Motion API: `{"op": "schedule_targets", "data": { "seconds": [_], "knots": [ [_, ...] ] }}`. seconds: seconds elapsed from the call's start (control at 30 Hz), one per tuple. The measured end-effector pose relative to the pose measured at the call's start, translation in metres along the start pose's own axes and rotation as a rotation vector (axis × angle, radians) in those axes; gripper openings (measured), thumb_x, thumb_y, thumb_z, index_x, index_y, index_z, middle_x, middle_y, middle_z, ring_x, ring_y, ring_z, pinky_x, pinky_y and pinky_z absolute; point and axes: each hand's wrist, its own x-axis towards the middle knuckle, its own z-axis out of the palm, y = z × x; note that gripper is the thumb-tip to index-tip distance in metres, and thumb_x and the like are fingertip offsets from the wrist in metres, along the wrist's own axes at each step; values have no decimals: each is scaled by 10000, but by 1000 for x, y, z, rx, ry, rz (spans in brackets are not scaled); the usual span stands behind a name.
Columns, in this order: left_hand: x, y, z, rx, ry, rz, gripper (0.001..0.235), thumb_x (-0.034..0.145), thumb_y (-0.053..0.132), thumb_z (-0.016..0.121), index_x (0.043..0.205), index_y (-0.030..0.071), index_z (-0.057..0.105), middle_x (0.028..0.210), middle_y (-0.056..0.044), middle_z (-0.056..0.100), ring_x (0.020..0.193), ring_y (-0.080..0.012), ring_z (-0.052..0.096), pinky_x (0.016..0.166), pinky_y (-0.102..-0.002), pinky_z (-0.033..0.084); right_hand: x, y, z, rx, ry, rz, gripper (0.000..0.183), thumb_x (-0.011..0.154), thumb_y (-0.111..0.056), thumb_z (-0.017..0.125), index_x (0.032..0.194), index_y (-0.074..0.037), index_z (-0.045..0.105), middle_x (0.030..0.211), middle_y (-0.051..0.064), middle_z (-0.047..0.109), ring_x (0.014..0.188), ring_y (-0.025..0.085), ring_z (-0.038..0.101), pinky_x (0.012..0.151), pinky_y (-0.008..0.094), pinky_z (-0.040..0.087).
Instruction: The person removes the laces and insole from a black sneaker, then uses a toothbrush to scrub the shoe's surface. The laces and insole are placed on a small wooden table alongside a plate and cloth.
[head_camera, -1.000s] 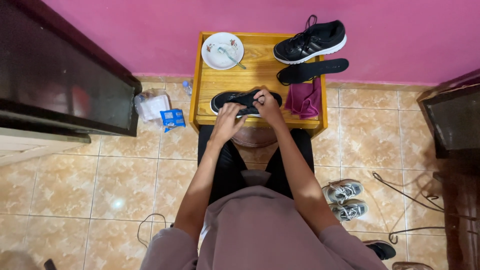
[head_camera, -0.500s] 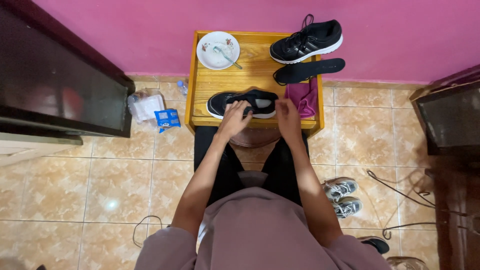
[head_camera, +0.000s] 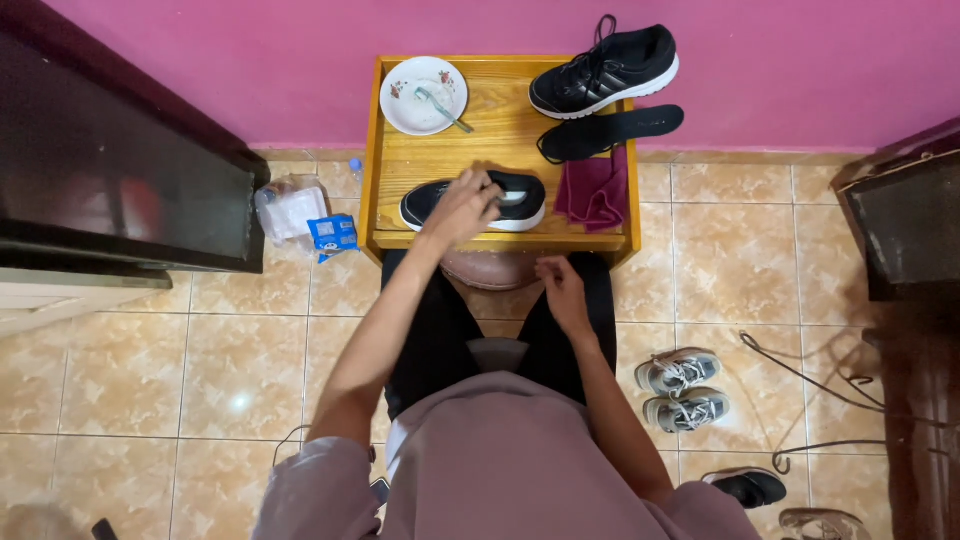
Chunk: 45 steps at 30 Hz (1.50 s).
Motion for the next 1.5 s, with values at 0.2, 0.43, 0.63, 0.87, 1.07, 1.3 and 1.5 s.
{"op": "schedule_targets", "data": {
  "seconds": [0.2,0.43,0.63,0.87,1.07,1.3,1.5],
  "knots": [
    [36,-18,-3,218,-299,-27,240,908,397,705,1126,299,710,1553,-82,278,1410,-358,274,1068,-499,390,-17,17,-2,6,-23,3,210,1100,-94,473,1194,-21,647,1069,192,718,1013,292,689,947,476,540],
    [58,-41,23,195,-446,15,235,890,350,744,1081,241,663,1372,-131,477,1312,-376,445,999,-501,487,-11,35,-4,63,-19,35,228,1088,-103,474,1210,-8,641,1073,194,720,991,275,695,946,467,538],
    [40,-26,2,-191,-352,-199,339,896,409,729,1185,285,606,1406,-149,501,1368,-398,439,1072,-556,452,-11,41,-5,89,-42,8,247,1087,-140,480,1210,6,637,1064,223,715,984,298,708,916,474,546],
    [-9,3,-7,13,42,-111,199,1020,306,525,1117,175,639,1089,-98,596,1090,-310,586,910,-432,533,-9,45,0,113,-34,58,249,1082,-165,486,1207,-14,640,1074,218,718,1002,296,707,943,464,538],
    [-9,30,-20,-109,-62,-180,379,1038,494,509,1229,195,643,1158,-130,582,1146,-368,554,951,-465,498,-17,32,-2,71,-38,39,252,1093,-159,478,1215,-8,640,1080,216,715,1002,303,707,929,467,538],
    [-56,0,-31,-230,282,-408,565,894,405,774,1369,207,542,1324,-117,525,1237,-374,496,1054,-510,435,-17,27,1,110,-5,72,224,1091,-127,500,1209,8,634,1082,221,718,1002,302,711,969,459,538],
    [-85,-51,8,-138,51,-419,1305,615,306,945,1656,189,166,1589,-189,292,1485,-419,295,1211,-562,313,-16,29,6,57,-4,-8,198,1087,-68,478,1194,-22,638,1040,175,713,964,263,691,925,418,564]
  ]
}}
